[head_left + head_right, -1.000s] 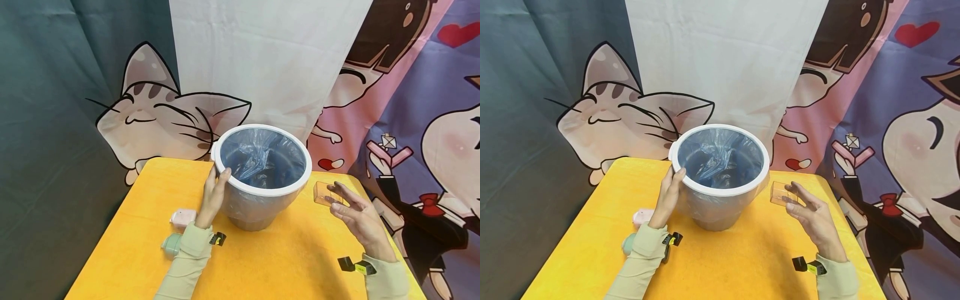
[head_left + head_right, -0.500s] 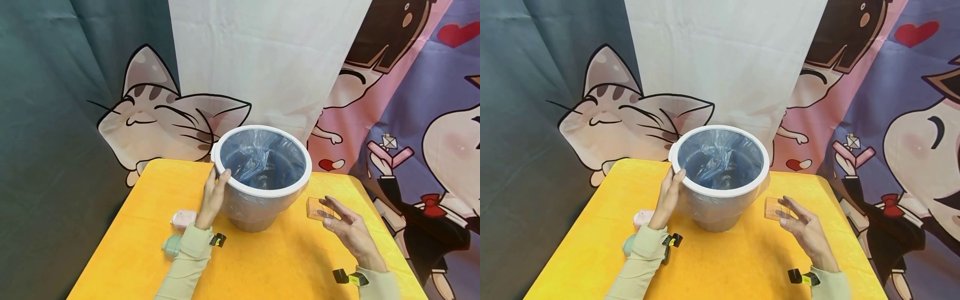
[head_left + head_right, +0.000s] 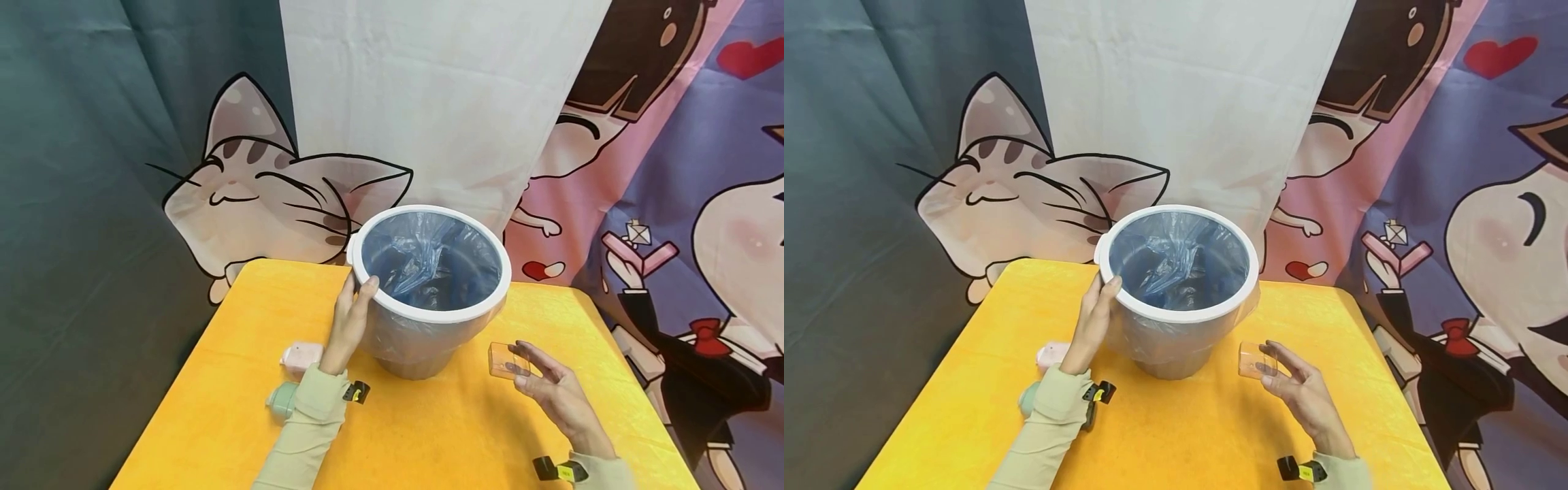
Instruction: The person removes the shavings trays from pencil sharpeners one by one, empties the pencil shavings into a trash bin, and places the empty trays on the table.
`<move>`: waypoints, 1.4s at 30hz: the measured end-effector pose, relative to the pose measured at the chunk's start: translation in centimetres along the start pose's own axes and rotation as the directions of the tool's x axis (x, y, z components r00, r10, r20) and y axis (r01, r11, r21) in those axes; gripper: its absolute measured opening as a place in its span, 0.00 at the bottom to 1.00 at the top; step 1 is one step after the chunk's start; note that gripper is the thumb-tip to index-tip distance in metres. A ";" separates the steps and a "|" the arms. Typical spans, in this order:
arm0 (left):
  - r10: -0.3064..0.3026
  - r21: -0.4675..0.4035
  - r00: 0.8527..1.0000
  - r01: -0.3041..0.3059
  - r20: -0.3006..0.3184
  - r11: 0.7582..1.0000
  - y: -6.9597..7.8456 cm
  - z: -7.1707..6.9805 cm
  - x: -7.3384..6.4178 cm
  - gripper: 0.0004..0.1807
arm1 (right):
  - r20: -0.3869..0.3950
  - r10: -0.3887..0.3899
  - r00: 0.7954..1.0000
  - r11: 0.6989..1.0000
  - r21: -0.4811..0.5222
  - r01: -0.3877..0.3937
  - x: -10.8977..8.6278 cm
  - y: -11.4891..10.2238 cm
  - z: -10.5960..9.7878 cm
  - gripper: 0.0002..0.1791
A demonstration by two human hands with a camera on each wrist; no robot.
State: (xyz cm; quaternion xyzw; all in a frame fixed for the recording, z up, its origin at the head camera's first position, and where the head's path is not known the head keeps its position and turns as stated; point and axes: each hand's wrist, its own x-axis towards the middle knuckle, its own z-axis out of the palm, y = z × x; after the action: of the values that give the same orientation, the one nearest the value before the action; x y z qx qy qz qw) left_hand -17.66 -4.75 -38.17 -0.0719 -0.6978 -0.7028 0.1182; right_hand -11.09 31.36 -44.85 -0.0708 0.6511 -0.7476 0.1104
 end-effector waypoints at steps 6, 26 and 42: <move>0.010 0.011 1.000 -0.010 -0.011 1.000 -1.8 0.0 0.6 0.37 | -0.015 0.041 0.999 0.999 0.029 -0.041 0.0 1.1 0.7 0.33; 0.017 0.002 1.000 -0.017 -0.019 1.000 -1.9 0.1 0.8 0.37 | 0.120 0.089 0.989 0.989 0.109 -0.103 0.3 5.8 3.2 0.33; 0.016 0.019 1.000 -0.015 -0.018 1.000 -1.9 0.2 0.8 0.36 | 0.177 0.128 0.976 0.990 0.035 -0.136 0.7 8.5 7.0 0.35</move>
State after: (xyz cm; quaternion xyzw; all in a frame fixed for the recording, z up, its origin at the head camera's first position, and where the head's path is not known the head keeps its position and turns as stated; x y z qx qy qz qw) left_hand -18.98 -4.62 -39.74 -0.0696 -0.7026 -0.6959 0.1308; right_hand -9.41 23.40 -52.26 -0.0900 0.6246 -0.7445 0.2181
